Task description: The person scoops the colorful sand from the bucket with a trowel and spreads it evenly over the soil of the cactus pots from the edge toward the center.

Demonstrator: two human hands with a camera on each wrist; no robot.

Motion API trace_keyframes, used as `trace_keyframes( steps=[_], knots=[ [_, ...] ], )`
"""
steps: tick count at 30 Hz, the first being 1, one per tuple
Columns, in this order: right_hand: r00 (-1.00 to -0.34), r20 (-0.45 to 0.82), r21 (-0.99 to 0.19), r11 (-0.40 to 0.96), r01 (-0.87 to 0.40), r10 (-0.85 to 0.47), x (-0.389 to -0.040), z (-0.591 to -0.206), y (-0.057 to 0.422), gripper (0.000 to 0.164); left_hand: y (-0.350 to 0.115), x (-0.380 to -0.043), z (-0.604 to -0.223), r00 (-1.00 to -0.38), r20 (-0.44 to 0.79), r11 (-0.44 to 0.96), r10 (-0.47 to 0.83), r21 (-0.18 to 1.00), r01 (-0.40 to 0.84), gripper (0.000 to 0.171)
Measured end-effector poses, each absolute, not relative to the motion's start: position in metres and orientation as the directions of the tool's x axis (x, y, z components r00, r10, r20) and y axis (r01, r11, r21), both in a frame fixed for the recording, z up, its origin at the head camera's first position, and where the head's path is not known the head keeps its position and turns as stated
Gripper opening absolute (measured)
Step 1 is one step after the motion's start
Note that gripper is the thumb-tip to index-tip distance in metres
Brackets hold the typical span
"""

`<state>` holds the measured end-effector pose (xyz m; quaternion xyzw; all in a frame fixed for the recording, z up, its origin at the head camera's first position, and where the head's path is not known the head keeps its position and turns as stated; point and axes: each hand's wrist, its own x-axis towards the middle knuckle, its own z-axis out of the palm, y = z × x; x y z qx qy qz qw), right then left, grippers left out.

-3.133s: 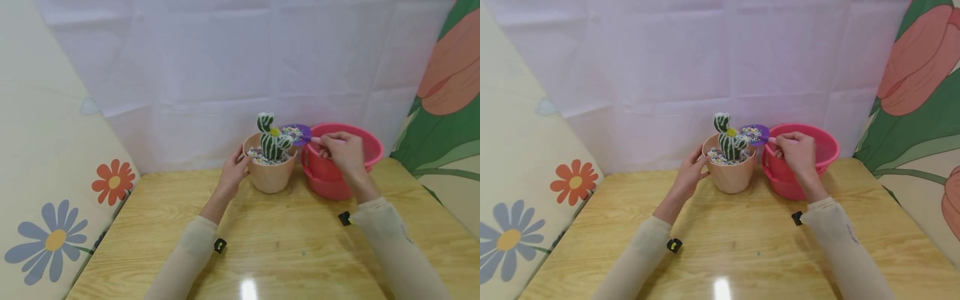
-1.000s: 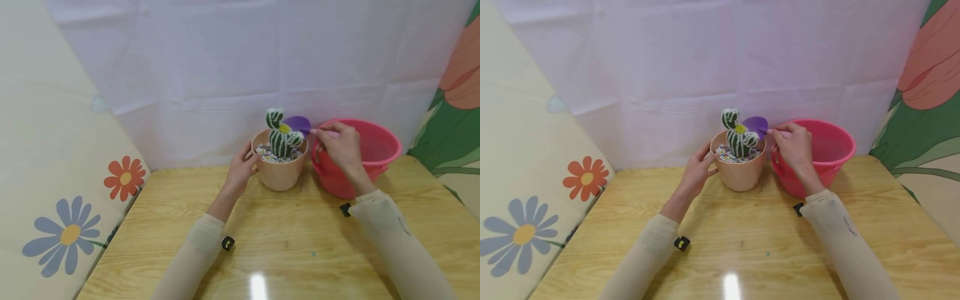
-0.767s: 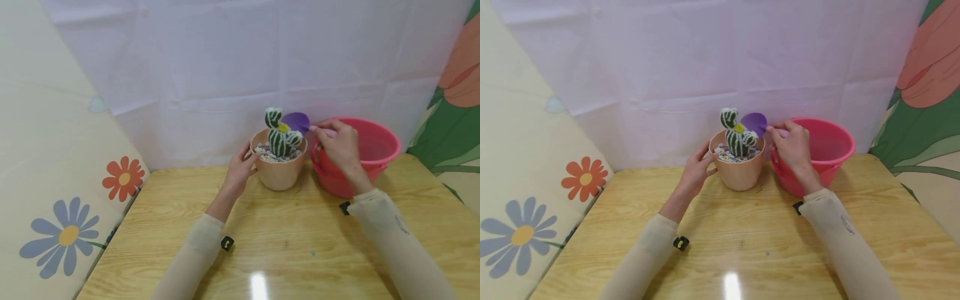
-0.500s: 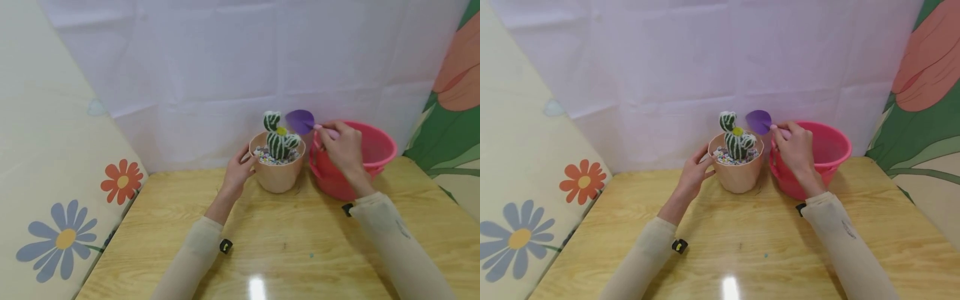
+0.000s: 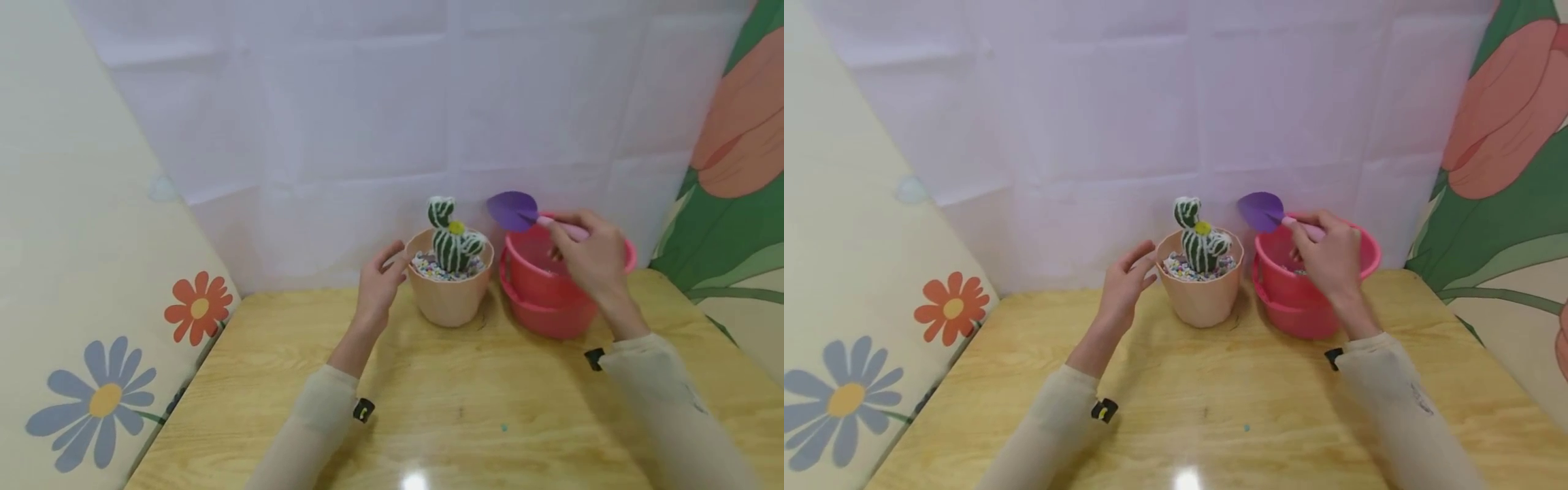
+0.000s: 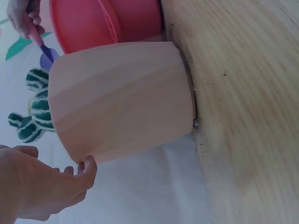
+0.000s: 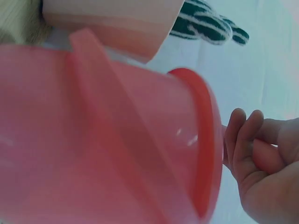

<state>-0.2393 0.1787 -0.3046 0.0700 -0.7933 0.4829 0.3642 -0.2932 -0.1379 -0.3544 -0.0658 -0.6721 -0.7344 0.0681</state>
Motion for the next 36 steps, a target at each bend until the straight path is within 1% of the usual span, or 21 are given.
trace_keyframes(
  steps=[3, 7, 10, 14, 17, 19, 22, 26, 30, 33, 36],
  knots=[
    [-0.717, 0.658, -0.691, 0.564, -0.452, 0.232, -0.234, -0.309, 0.192, 0.023, -0.138, -0.289, -0.352, -0.979, 0.202, -0.086, -0.014, 0.976, 0.202, 0.046],
    [-0.691, 0.693, -0.654, 0.584, -0.481, 0.206, -0.229, -0.313, 0.205, 0.019, -0.139, -0.284, -0.347, -0.973, 0.23, -0.112, -0.009, 0.967, 0.229, 0.041],
    [-0.684, 0.703, -0.638, 0.596, -0.488, 0.194, -0.224, -0.312, 0.213, 0.02, -0.139, -0.278, -0.344, -0.971, 0.239, -0.173, 0.021, 0.957, 0.232, 0.036],
    [-0.699, 0.688, -0.618, 0.662, -0.424, 0.195, -0.215, -0.308, 0.227, 0.023, -0.135, -0.27, -0.34, -0.965, 0.225, -0.275, 0.137, 0.944, 0.181, 0.035],
    [-0.725, 0.66, -0.607, 0.708, -0.36, 0.197, -0.21, -0.305, 0.239, 0.026, -0.131, -0.264, -0.337, -0.946, 0.211, -0.296, 0.246, 0.946, 0.135, 0.04],
    [-0.744, 0.637, -0.604, 0.729, -0.322, 0.199, -0.208, -0.303, 0.245, 0.027, -0.129, -0.261, -0.335, -0.932, 0.199, -0.295, 0.304, 0.949, 0.107, 0.042],
    [-0.756, 0.621, -0.586, 0.762, -0.276, 0.205, -0.206, -0.302, 0.252, 0.028, -0.125, -0.256, -0.333, -0.911, 0.179, -0.28, 0.372, 0.957, 0.073, 0.042],
    [-0.784, 0.584, -0.582, 0.781, -0.224, 0.21, -0.201, -0.303, 0.259, 0.03, -0.118, -0.248, -0.332, -0.878, 0.146, -0.23, 0.456, 0.972, 0.042, 0.044],
    [-0.823, 0.541, -0.589, 0.777, -0.221, 0.176, -0.197, -0.305, 0.267, 0.031, -0.107, -0.24, -0.333, -0.829, 0.122, -0.164, 0.545, 0.986, 0.037, 0.046],
    [-0.827, 0.548, -0.563, 0.787, -0.251, 0.128, -0.197, -0.307, 0.273, 0.029, -0.098, -0.233, -0.334, -0.799, 0.116, -0.135, 0.591, 0.99, 0.043, 0.045],
    [-0.827, 0.559, -0.517, 0.807, -0.286, 0.065, -0.201, -0.304, 0.277, 0.027, -0.086, -0.227, -0.338, -0.792, 0.106, -0.148, 0.601, 0.989, 0.02, 0.043]
  ],
)
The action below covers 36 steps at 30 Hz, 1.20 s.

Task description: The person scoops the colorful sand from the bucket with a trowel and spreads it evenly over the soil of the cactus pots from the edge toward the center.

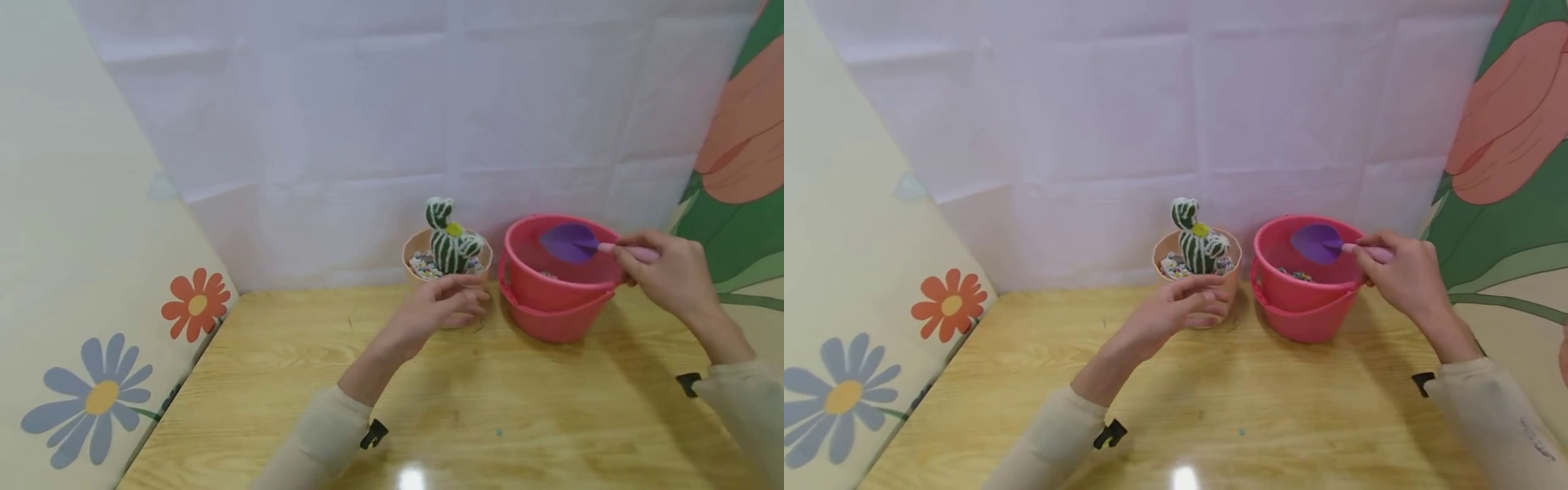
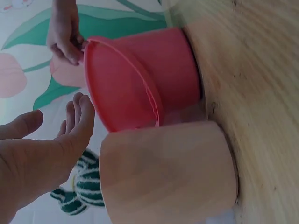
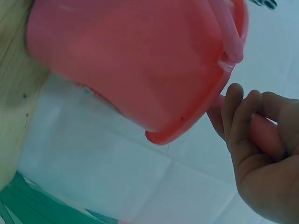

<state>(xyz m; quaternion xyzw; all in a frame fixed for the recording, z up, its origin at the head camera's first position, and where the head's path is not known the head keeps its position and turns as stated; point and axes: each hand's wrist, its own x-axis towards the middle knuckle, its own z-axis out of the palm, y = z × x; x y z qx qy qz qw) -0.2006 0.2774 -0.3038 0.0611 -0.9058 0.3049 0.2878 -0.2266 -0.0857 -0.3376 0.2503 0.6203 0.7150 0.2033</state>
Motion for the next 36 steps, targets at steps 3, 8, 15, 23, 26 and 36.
trace_keyframes(
  steps=[3, 8, 15, 23, 26, 36],
  knots=[
    [-0.837, 0.548, -0.462, 0.831, -0.309, -0.006, -0.205, -0.297, 0.279, 0.025, -0.071, -0.221, -0.344, -0.801, 0.08, -0.174, 0.594, 0.984, -0.031, 0.044],
    [-0.866, 0.481, -0.381, 0.857, -0.348, -0.138, -0.216, -0.286, 0.282, 0.024, -0.049, -0.218, -0.354, -0.839, 0.017, -0.212, 0.544, 0.97, -0.118, 0.046],
    [-0.88, 0.36, -0.337, 0.837, -0.431, -0.309, -0.231, -0.275, 0.281, 0.02, -0.025, -0.226, -0.36, -0.891, -0.082, -0.332, 0.447, 0.91, -0.25, 0.044],
    [-0.813, 0.305, -0.2, 0.801, -0.564, -0.496, -0.26, -0.27, 0.278, 0.011, 0.012, -0.235, -0.359, -0.927, -0.169, -0.498, 0.336, 0.803, -0.327, 0.043],
    [-0.761, 0.295, -0.139, 0.762, -0.632, -0.577, -0.271, -0.269, 0.274, 0.01, 0.024, -0.236, -0.356, -0.943, -0.205, -0.561, 0.264, 0.762, -0.323, 0.037],
    [-0.735, 0.206, -0.104, 0.732, -0.673, -0.646, -0.289, -0.264, 0.269, 0.007, 0.051, -0.246, -0.349, -0.949, -0.284, -0.699, 0.135, 0.652, -0.295, 0.008]
  ],
)
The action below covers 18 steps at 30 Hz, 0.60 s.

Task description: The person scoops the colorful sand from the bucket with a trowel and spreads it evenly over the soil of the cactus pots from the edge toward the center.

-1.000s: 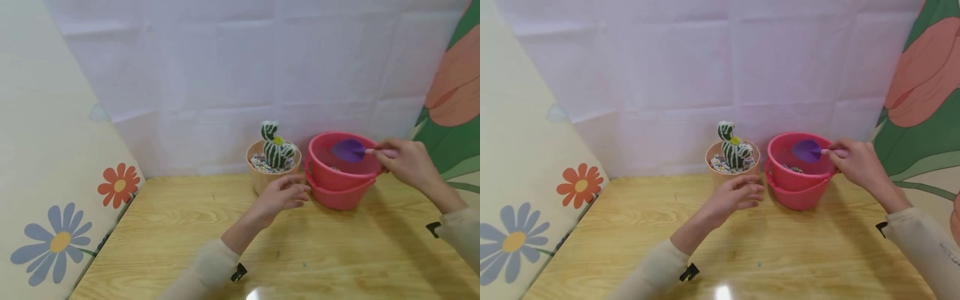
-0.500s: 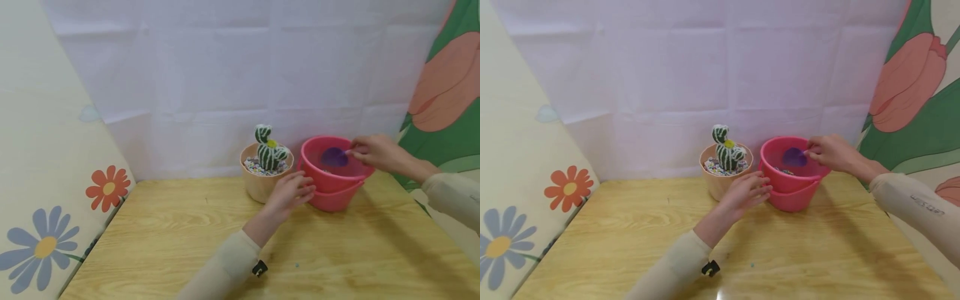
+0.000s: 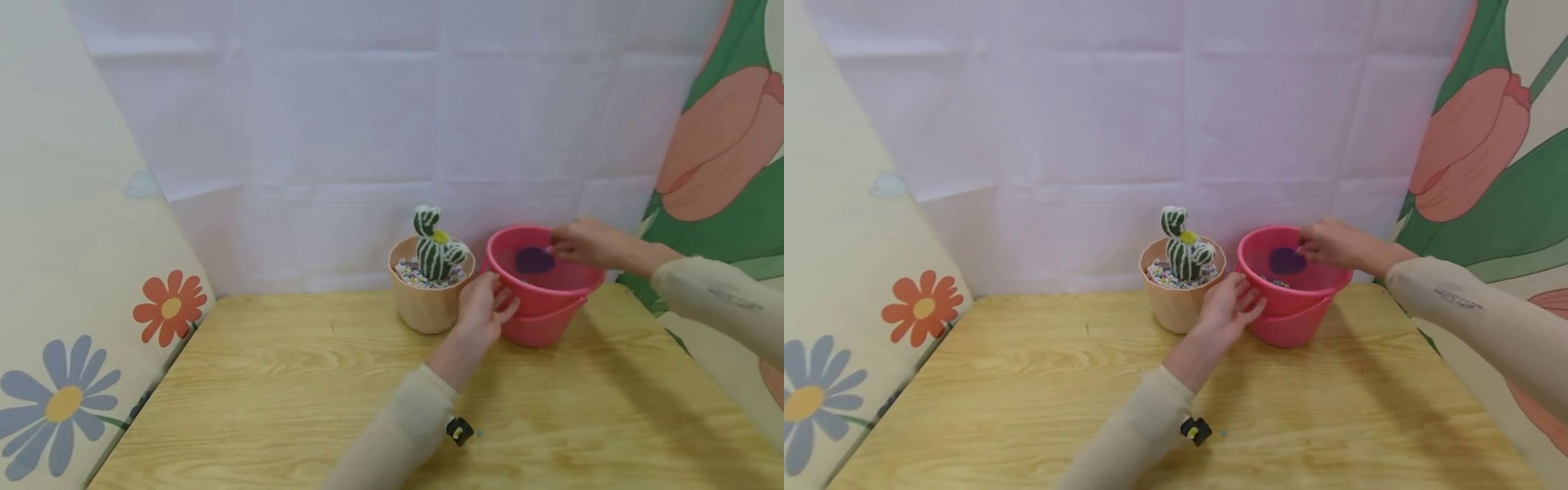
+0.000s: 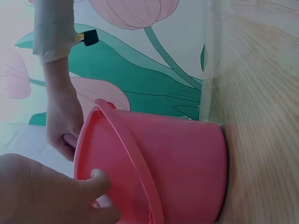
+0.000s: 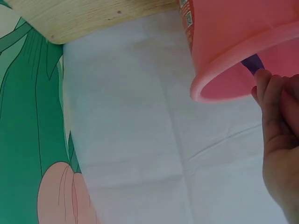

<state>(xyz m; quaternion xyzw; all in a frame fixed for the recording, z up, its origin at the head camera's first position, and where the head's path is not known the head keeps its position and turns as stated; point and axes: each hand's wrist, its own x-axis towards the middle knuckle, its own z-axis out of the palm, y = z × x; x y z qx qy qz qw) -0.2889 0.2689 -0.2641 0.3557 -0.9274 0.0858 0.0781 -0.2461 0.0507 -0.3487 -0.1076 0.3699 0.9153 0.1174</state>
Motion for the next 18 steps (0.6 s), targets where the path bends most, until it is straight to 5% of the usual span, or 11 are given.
trace_keyframes(
  steps=[9, 18],
  knots=[
    [-0.76, 0.153, -0.112, 0.753, -0.649, -0.632, -0.3, -0.271, 0.279, 0.006, 0.061, -0.25, -0.351, -0.962, -0.253, -0.734, 0.104, 0.633, -0.245, 0.016],
    [-0.774, 0.144, -0.094, 0.77, -0.631, -0.617, -0.308, -0.268, 0.284, 0.007, 0.067, -0.254, -0.351, -0.97, -0.227, -0.765, 0.083, 0.61, -0.208, 0.047]
  ],
)
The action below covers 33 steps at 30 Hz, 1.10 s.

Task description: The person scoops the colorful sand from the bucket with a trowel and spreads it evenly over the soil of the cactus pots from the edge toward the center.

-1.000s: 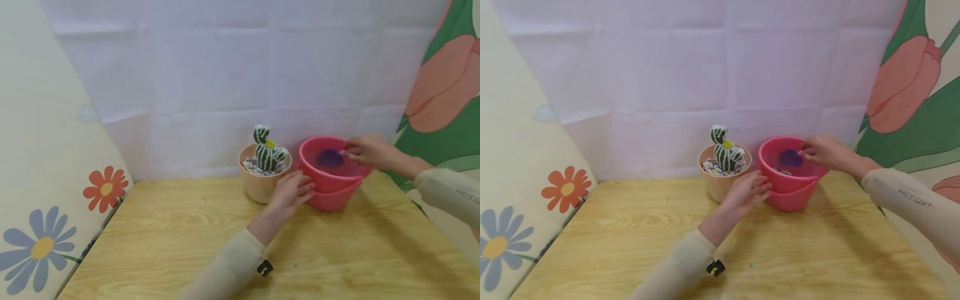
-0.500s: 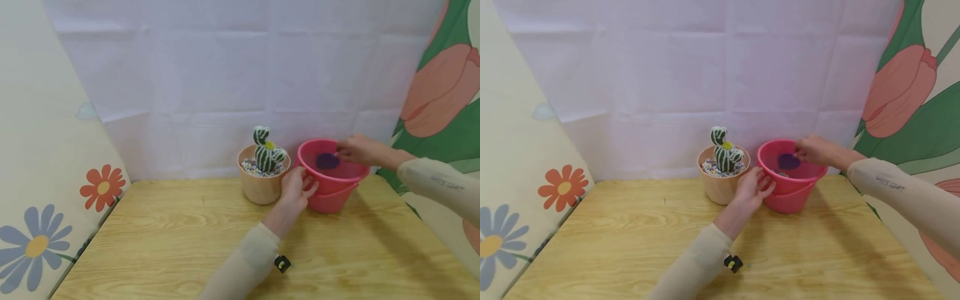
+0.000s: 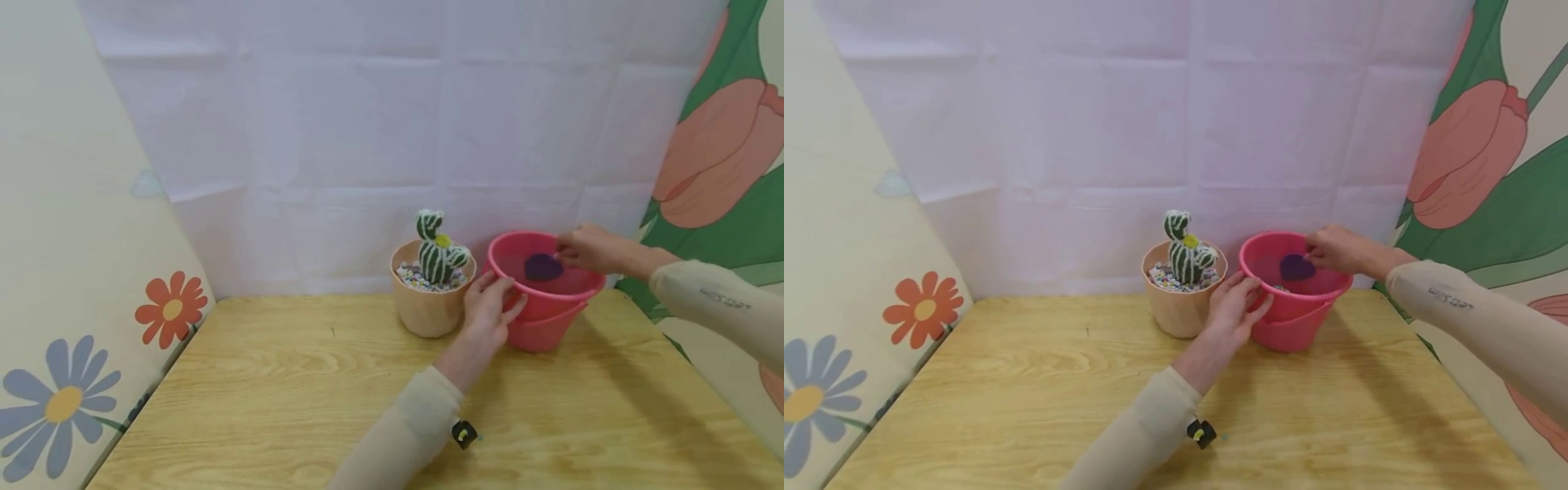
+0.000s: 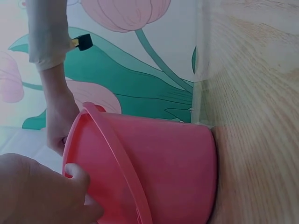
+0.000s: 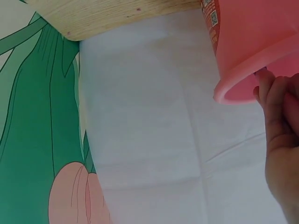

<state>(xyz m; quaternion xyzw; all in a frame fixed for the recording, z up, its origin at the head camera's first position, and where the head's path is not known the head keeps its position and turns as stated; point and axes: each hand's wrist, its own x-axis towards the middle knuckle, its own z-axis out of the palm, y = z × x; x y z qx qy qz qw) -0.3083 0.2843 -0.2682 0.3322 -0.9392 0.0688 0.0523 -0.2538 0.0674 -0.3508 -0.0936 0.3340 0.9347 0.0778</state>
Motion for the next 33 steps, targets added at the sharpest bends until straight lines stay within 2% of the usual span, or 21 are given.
trace_keyframes(
  steps=[4, 9, 15, 21, 26, 33],
  knots=[
    [-0.761, 0.155, -0.097, 0.757, -0.646, -0.63, -0.312, -0.27, 0.288, 0.006, 0.07, -0.255, -0.352, -0.971, -0.223, -0.773, 0.09, 0.599, -0.209, 0.048],
    [-0.763, 0.159, -0.155, 0.747, -0.646, -0.626, -0.313, -0.273, 0.296, 0.003, 0.074, -0.255, -0.353, -0.971, -0.216, -0.781, 0.098, 0.589, -0.21, 0.047],
    [-0.795, 0.207, -0.243, 0.757, -0.607, -0.571, -0.31, -0.278, 0.305, 0.003, 0.079, -0.255, -0.351, -0.974, -0.204, -0.788, 0.095, 0.583, -0.199, 0.045],
    [-0.871, 0.182, -0.345, 0.8, -0.492, -0.457, -0.306, -0.284, 0.306, 0.008, 0.081, -0.255, -0.352, -0.973, -0.202, -0.783, 0.114, 0.584, -0.213, 0.049],
    [-0.924, 0.135, -0.421, 0.824, -0.379, -0.357, -0.307, -0.282, 0.303, 0.015, 0.079, -0.256, -0.351, -0.977, -0.182, -0.774, 0.112, 0.601, -0.201, 0.065],
    [-0.971, 0.027, -0.602, 0.772, -0.205, -0.237, -0.305, -0.283, 0.305, 0.022, 0.08, -0.256, -0.352, -0.977, -0.167, -0.759, 0.136, 0.616, -0.211, 0.069]
  ],
)
